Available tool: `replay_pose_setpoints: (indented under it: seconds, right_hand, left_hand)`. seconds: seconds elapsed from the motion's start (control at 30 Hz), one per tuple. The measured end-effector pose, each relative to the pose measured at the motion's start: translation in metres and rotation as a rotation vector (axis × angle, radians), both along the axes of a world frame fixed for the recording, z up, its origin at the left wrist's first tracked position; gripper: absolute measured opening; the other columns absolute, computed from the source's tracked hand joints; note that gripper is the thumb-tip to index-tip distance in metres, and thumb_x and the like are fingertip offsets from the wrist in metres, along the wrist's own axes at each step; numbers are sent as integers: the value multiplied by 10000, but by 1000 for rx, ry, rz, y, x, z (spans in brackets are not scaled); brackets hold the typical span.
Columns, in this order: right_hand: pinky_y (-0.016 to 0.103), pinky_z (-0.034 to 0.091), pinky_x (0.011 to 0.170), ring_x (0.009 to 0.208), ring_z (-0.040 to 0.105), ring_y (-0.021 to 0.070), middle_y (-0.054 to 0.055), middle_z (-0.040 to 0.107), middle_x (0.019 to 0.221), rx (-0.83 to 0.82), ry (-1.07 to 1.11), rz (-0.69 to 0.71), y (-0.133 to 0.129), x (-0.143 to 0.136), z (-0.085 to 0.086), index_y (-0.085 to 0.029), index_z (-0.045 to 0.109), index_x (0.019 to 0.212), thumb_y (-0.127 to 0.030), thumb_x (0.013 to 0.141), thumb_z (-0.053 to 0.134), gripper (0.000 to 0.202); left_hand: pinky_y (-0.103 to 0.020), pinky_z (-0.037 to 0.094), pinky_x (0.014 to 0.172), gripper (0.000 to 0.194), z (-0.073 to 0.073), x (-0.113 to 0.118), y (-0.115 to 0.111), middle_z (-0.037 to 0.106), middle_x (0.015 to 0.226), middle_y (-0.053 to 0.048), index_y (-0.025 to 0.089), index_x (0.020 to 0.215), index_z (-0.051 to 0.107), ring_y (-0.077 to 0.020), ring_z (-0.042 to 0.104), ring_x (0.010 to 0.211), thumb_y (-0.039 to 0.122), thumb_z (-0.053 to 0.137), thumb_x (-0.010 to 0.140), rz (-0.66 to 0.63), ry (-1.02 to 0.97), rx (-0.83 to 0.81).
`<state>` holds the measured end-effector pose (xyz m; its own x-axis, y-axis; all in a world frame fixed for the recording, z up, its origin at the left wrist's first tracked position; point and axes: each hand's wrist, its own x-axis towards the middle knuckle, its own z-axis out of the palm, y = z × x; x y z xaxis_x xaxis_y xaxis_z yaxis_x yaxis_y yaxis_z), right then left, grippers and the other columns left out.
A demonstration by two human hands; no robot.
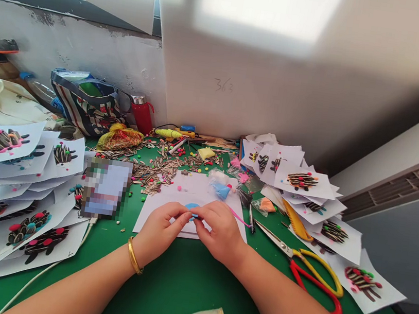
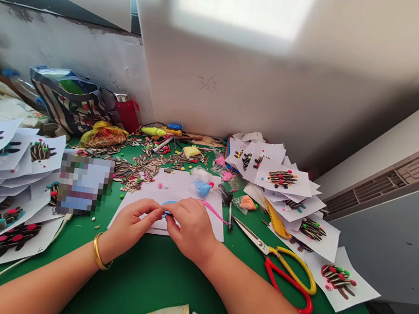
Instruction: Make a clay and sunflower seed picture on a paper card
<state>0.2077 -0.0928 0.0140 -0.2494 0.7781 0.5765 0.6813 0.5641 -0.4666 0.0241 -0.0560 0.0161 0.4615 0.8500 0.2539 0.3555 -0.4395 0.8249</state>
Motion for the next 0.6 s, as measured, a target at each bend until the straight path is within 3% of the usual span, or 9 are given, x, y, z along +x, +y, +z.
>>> replay_pose_setpoints:
  seconds: [0.1, 0.37, 0.6]
  right_hand:
    - [354, 441, 760, 834, 592, 193, 41, 661, 870, -21, -3, 8, 0, 0, 1, -242, 639, 1086, -155, 888, 539, 238]
    - [363, 440, 781, 854, 591, 193, 44, 665, 897, -8, 18, 2, 1, 1, -1, -236, 634, 1103, -160, 886, 551, 244]
    - [361, 437, 769, 843, 584, 194, 44, 661, 881, -23, 11, 10, 0, 0, 0, -229, 636, 1102, -153, 888, 541, 246]
  left_hand:
    - [-272, 486, 722, 275, 1, 0, 0, 687, 805, -35, 192, 836, 680, -162, 618, 768, 344, 474, 935, -15, 15, 7]
    - [-263, 507, 732, 147, 1, 1, 0, 711, 851, -28, 201, 889, 699, -163, 643, 787, 314, 610, 855, 22, -51, -61]
    - [-261, 486, 730, 211, 1, 1, 1, 690, 821, -25, 191, 863, 685, -152, 620, 774, 304, 515, 917, -9, -12, -1]
